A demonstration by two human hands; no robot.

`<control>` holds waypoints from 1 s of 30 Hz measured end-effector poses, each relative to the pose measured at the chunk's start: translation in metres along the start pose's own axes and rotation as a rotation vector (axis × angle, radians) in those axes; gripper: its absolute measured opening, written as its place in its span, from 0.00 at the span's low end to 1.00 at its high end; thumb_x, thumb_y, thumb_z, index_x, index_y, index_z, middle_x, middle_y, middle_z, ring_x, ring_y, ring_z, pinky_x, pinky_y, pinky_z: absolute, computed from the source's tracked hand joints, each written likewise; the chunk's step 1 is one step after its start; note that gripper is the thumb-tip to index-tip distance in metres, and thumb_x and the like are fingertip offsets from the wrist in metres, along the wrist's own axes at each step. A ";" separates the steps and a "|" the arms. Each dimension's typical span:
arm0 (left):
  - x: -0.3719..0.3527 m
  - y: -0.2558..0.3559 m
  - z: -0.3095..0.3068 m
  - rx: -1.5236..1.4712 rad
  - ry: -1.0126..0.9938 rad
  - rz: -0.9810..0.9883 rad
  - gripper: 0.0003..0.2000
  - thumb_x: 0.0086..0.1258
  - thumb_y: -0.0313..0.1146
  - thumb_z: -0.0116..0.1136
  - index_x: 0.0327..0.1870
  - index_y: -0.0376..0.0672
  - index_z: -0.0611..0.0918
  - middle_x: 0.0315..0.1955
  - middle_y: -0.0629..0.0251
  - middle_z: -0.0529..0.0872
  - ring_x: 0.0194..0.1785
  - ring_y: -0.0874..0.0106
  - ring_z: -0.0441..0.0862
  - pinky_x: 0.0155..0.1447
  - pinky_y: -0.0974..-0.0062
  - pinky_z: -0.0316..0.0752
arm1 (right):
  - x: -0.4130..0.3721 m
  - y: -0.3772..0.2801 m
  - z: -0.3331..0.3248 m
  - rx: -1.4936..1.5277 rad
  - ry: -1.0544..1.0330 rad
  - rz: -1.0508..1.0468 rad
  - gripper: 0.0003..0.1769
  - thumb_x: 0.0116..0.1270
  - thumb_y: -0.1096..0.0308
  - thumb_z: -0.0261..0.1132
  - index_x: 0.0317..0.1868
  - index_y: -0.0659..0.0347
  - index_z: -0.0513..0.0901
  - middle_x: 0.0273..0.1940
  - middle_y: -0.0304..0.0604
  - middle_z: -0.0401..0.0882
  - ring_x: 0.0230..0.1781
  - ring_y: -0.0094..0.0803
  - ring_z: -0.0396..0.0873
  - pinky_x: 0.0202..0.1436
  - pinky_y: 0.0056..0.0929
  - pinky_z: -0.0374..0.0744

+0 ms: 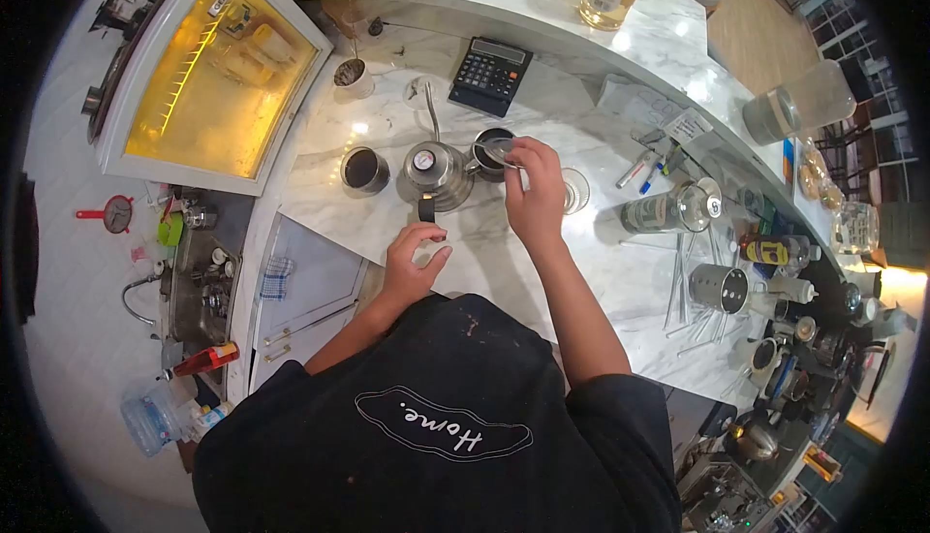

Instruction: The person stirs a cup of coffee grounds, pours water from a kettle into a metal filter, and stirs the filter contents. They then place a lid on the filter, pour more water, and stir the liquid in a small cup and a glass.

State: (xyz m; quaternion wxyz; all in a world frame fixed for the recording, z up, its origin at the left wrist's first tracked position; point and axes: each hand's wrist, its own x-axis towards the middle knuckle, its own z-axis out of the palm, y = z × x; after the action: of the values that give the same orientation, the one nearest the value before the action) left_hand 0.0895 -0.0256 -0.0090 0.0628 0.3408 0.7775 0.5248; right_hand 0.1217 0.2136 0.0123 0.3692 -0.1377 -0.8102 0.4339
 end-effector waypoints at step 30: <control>0.001 -0.015 -0.003 0.017 0.071 0.002 0.13 0.62 0.24 0.74 0.48 0.41 0.86 0.45 0.60 0.87 0.44 0.65 0.85 0.52 0.69 0.79 | -0.001 0.025 0.005 -0.283 -0.257 -0.125 0.32 0.59 0.78 0.70 0.67 0.57 0.80 0.73 0.54 0.70 0.74 0.57 0.67 0.76 0.48 0.69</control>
State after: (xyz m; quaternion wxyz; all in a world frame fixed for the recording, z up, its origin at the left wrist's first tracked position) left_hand 0.0807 -0.0310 -0.0203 0.0316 0.3232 0.7833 0.5301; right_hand 0.1163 0.2239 -0.0100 0.2660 -0.0812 -0.9105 0.3059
